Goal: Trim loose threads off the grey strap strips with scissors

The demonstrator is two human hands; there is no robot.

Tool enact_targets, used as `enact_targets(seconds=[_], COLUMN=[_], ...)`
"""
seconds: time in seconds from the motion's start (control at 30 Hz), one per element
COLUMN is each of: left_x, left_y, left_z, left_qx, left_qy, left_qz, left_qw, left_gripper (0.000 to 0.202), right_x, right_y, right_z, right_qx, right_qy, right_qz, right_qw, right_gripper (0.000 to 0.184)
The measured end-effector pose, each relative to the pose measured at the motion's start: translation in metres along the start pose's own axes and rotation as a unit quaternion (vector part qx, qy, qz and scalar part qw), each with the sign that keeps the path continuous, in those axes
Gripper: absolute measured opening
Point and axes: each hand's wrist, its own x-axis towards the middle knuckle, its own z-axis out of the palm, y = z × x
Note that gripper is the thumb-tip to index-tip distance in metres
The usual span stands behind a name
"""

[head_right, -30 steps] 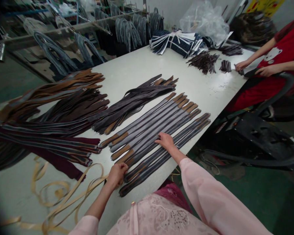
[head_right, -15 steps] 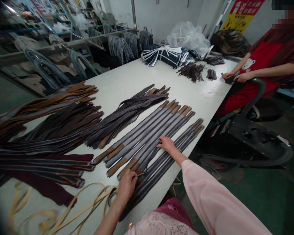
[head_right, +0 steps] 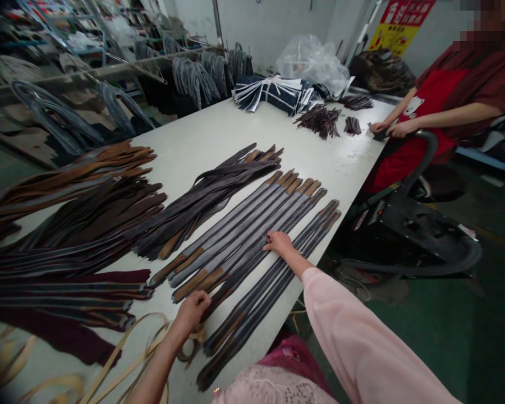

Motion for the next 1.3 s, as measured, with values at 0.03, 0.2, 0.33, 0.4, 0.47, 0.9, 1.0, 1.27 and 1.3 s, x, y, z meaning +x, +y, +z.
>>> enact_targets(seconds=[0.03,0.2,0.33,0.4,0.47,0.9,1.0,1.27,1.3], left_x=[-0.004,-0.033,-0.052,-0.058,-0.061,-0.062,-0.077,-0.114,-0.115], left_y=[-0.007,-0.028,-0.026,-0.023,-0.020,-0.046,-0.066,-0.092,-0.092], left_z=[0.000,0.003,0.003,0.001,-0.001,0.005,-0.001,-0.012,-0.012], left_qx=[-0.009,-0.009,0.056,0.102,0.143,0.079,0.050,0.094,0.111], left_qy=[0.006,0.009,0.017,0.021,0.029,0.001,-0.005,0.066,0.081], left_qz=[-0.002,-0.039,-0.052,-0.047,-0.037,-0.062,-0.059,-0.048,-0.053], left_qw=[1.000,0.999,0.997,0.993,0.989,0.995,0.997,0.992,0.989], left_gripper=[0.020,0.023,0.024,0.025,0.026,0.024,0.026,0.027,0.026], right_x=[-0.001,-0.005,-0.009,-0.013,-0.020,-0.064,-0.064,-0.073,-0.075], right_y=[0.000,-0.002,-0.005,-0.007,-0.013,-0.087,-0.091,-0.102,-0.103], right_z=[0.000,0.003,0.004,0.002,0.002,0.043,0.040,0.039,0.039], right_qx=[0.000,-0.007,-0.005,-0.006,-0.016,-0.015,-0.016,-0.030,-0.035], right_qy=[0.001,0.023,0.035,0.039,0.053,-0.011,-0.029,-0.023,-0.021], right_qz=[0.001,0.000,0.011,0.023,0.029,-0.023,-0.006,0.014,0.014], right_qw=[1.000,1.000,0.999,0.999,0.998,1.000,0.999,0.999,0.999], right_gripper=[0.031,0.029,0.029,0.029,0.027,0.026,0.034,0.042,0.042])
